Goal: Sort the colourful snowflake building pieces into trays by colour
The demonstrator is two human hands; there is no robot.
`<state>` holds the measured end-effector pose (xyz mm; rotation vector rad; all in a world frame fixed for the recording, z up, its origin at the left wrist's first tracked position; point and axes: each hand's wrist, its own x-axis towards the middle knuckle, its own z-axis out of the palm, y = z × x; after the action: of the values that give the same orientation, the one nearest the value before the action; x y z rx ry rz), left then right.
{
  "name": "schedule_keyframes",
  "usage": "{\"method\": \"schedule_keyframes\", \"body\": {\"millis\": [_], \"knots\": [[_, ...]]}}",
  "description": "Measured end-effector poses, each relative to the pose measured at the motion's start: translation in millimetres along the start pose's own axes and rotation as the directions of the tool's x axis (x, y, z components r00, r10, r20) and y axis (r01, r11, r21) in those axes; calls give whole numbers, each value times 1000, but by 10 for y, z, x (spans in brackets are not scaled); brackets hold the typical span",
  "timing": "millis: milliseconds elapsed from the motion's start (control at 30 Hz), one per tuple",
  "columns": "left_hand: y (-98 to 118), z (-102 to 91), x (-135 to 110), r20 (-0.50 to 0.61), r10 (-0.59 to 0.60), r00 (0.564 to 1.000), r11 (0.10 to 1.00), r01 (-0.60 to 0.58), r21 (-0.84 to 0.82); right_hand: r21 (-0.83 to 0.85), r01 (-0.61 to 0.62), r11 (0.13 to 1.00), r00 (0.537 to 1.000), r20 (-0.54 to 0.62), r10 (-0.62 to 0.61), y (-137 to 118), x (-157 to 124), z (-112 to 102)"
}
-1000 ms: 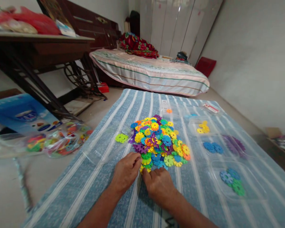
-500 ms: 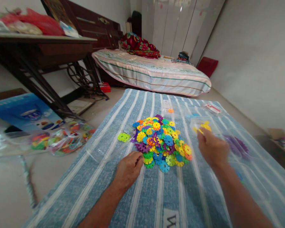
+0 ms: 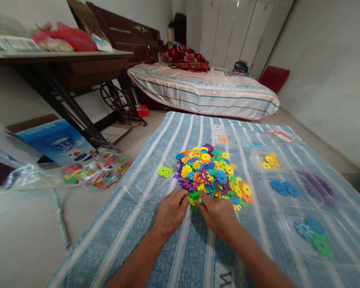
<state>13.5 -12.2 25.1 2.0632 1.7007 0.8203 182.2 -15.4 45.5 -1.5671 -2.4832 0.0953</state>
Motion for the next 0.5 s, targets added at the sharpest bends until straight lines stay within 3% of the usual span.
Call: {"method": "schedule_keyframes", "body": {"millis": [133, 500], "knots": [[8, -7, -4, 15, -17, 1000, 1000, 17, -9, -77, -3, 997, 996, 85, 9, -85, 134, -38], [39, -33, -13, 24, -27, 999, 1000, 27, 13, -82, 123, 989, 982, -131, -133, -56, -72, 205]]}}
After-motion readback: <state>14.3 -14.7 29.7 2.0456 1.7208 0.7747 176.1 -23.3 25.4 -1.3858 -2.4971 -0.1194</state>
